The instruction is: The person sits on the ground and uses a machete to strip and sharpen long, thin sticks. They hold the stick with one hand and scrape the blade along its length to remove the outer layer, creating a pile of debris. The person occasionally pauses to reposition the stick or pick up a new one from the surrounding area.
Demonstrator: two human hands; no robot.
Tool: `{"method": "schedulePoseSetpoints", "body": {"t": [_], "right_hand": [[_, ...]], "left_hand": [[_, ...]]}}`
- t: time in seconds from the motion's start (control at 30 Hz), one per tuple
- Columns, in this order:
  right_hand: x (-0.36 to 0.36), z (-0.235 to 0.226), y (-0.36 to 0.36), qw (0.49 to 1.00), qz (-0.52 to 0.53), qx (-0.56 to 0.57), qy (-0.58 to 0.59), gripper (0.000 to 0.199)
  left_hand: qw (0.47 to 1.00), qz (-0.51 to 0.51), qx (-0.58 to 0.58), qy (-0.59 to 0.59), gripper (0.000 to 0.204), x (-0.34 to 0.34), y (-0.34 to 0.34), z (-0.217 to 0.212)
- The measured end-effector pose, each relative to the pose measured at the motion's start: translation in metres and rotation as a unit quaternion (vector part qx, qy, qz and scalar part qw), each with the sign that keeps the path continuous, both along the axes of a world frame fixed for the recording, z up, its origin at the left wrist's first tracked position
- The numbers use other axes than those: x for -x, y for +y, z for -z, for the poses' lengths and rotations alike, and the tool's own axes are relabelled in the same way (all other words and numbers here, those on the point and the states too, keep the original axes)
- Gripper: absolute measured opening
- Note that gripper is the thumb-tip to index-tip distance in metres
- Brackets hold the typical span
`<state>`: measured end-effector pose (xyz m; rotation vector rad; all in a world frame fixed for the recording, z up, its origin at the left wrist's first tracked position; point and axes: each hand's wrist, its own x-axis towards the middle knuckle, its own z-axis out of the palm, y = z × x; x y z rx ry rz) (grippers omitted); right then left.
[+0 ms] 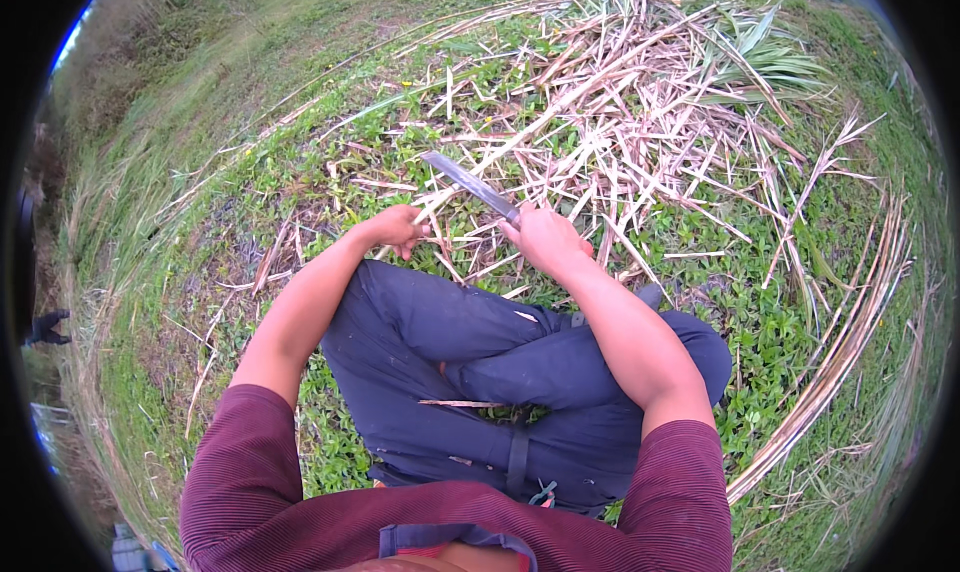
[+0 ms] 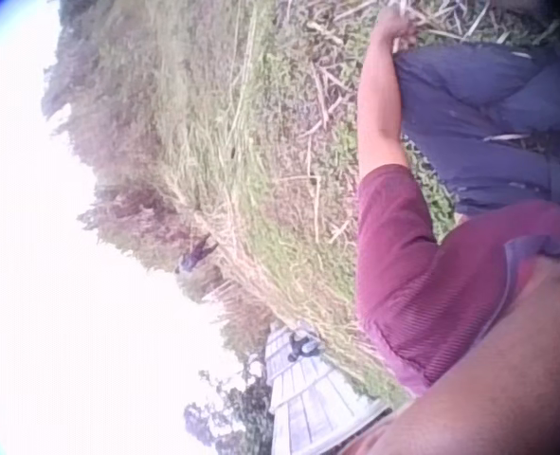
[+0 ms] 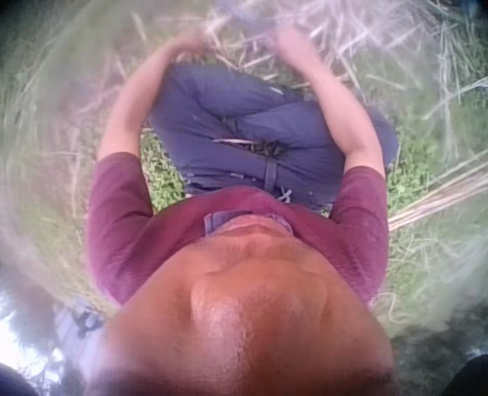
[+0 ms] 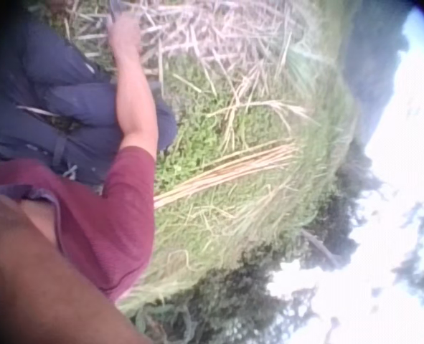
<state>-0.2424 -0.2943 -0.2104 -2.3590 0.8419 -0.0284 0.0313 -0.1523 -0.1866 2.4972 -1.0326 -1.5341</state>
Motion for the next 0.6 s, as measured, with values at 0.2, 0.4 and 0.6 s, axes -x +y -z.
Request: {"method": "schedulePoseSetpoints", "body": {"t": [0.2,0.4,0.6], "right_hand": [[-0.009,-0.04,0.004,0.999,0.008,0.02,-0.048,0.045],[0.022,-0.024,-0.06,0.979,0.191,0.041,-0.065,0.047],[0.0,-0.056,0.034,0.99,0.01,0.056,-0.131,0.04]], "left_hand": [[0.923,0.03,0.231,-0.307,0.035,0.016,0.037,-0.07],[0.797,0.037,0.292,-0.528,0.039,0.069,0.116,-0.122],[0.785,0.018,0.244,-0.569,0.031,0.081,0.184,-0.163]]}}
